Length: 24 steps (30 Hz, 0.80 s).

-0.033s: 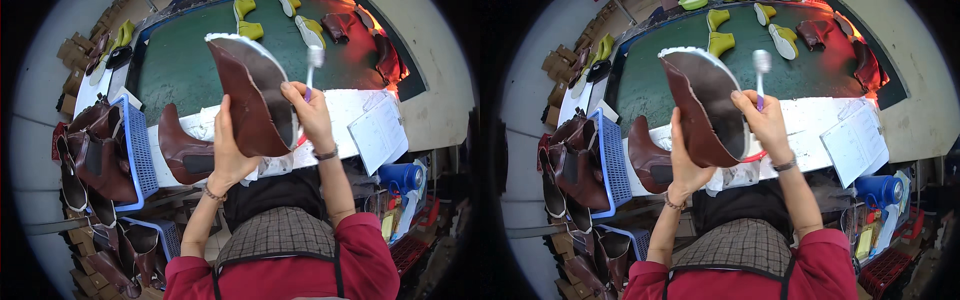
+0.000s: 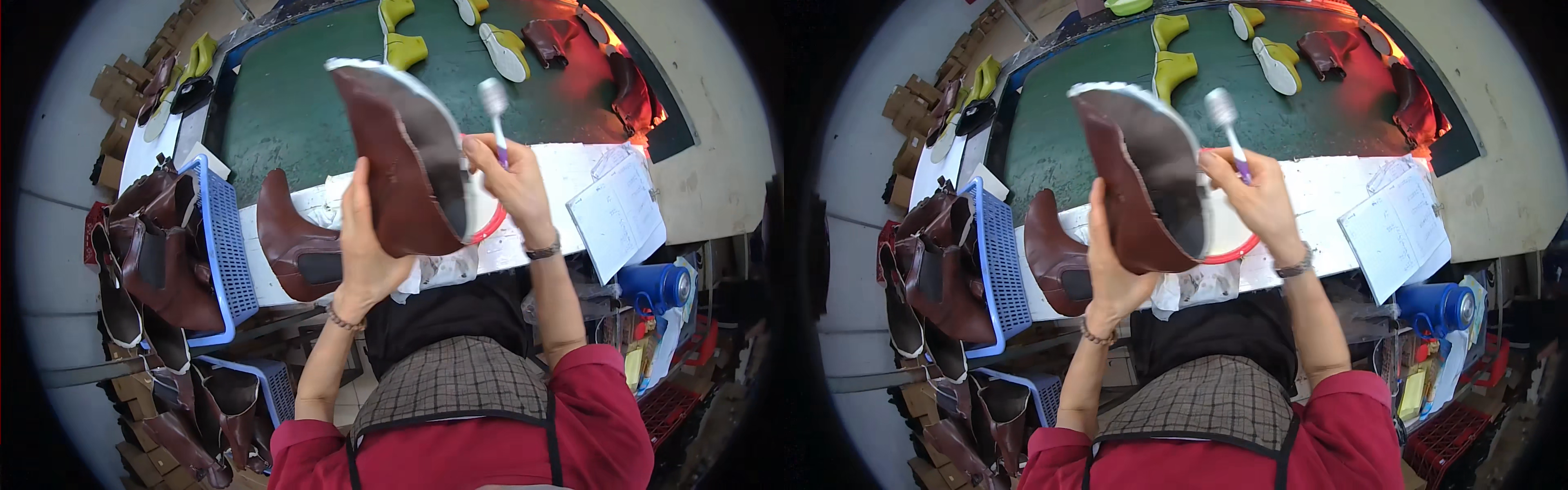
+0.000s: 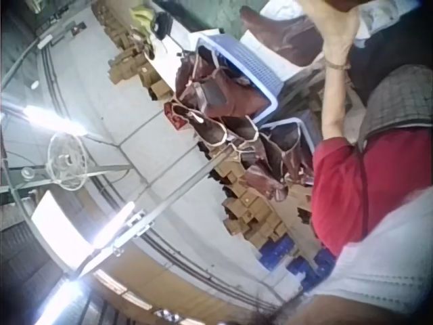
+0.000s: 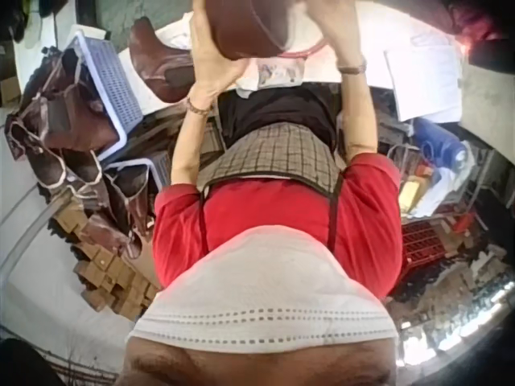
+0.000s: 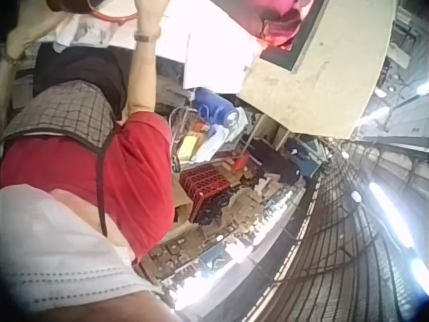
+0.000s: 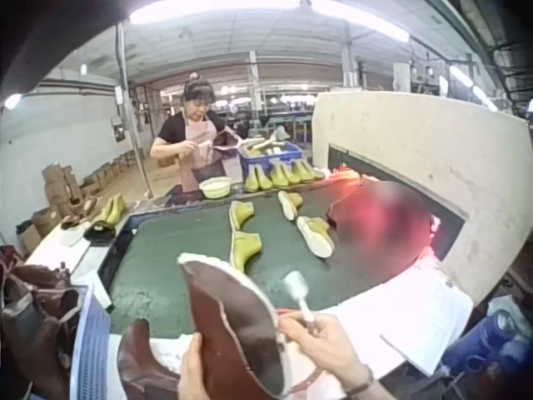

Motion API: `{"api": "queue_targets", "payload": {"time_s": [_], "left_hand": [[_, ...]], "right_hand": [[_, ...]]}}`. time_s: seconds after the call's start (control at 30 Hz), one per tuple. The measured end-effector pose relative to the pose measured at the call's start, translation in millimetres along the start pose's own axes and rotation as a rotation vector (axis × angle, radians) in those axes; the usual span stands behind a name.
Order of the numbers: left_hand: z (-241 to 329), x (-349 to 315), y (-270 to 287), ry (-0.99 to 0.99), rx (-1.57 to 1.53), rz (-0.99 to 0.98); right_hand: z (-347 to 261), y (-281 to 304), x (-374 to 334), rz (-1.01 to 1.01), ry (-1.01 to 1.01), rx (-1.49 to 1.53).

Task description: The person applies a white adhesive to the inner edges of brown leather shoe uppers using a small brush. They repeatedly dip the brush into a red container, coat the seams of each upper, and place the treated pieces onto a green workbench. A coworker is visible in the background performing a similar task.

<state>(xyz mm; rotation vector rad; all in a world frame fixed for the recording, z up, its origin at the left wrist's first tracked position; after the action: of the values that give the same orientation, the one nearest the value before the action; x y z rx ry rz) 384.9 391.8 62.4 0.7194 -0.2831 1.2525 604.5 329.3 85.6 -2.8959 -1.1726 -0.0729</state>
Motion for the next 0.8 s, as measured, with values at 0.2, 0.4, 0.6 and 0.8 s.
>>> {"api": "queue_targets", "payload": {"time_s": [0.2,0.4,0.6,0.8], "left_hand": [[-18.3,2.7,39.3,0.014,0.026,-0.110],[-10.2,6.1,41.0,-0.120,0.177,-0.218],[-4.3,0.7,37.4,-0.145,0.049,-0.294],[-4.7,-1.5,37.2,-0.104,-0.007,-0.259]], "right_hand": [[39.5,79.4,-2.9,0.177,0.782,-1.077],[28.3,86.1,-11.4,0.118,0.589,-0.732],[0.1,67.4,-2.1,0.091,0.573,-0.367],[-12.2,56.7,28.1,0.104,0.793,-0.318]]}}
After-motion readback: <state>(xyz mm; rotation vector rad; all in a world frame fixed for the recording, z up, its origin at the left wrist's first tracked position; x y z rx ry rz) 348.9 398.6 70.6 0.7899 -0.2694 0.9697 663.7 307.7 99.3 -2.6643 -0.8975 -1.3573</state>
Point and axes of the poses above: each hand's wrist, its own x-axis towards the middle knuckle, its own y-axis out of the back of the hand, z = x × y, the point moved 1 cm from there along x, towards the middle knuckle, and after that the axes turned 15 degrees about z, right-handed, at the moved point
